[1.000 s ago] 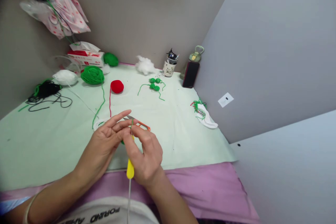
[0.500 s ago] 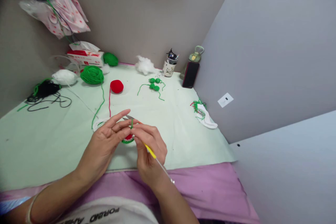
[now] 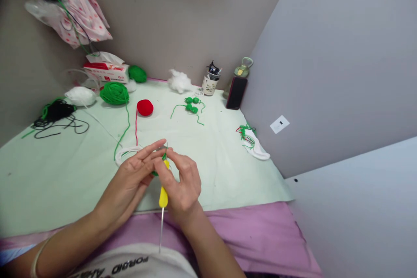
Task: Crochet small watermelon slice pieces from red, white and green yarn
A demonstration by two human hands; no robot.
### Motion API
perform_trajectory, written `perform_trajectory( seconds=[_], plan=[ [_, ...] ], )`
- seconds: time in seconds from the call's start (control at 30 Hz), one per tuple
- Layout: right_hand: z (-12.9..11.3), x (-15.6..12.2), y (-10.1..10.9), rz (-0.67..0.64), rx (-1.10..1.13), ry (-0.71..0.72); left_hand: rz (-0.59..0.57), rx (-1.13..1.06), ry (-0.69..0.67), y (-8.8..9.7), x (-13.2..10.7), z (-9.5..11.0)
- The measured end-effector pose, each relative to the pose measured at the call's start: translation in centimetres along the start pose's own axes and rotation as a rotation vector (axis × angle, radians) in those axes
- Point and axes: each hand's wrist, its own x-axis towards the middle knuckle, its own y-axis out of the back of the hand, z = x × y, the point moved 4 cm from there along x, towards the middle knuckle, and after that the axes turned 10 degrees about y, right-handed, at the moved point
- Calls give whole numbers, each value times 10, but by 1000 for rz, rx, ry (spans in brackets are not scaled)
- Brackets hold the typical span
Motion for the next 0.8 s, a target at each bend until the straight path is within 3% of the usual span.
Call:
perform_trajectory(
  seconds=[0.17,0.4,0.63,0.8],
  plan=[
    [5,3,5,74,267,-184,-16,-52,26,0,3,7],
    [13,9,15,135,469,-399,-17,57,10,1,4,11],
    [16,14,20,165,570,-441,-14,114,-18,3,5,15],
    [21,12,25,201,625,-553,-45,156,-5,3,4,17]
  ],
)
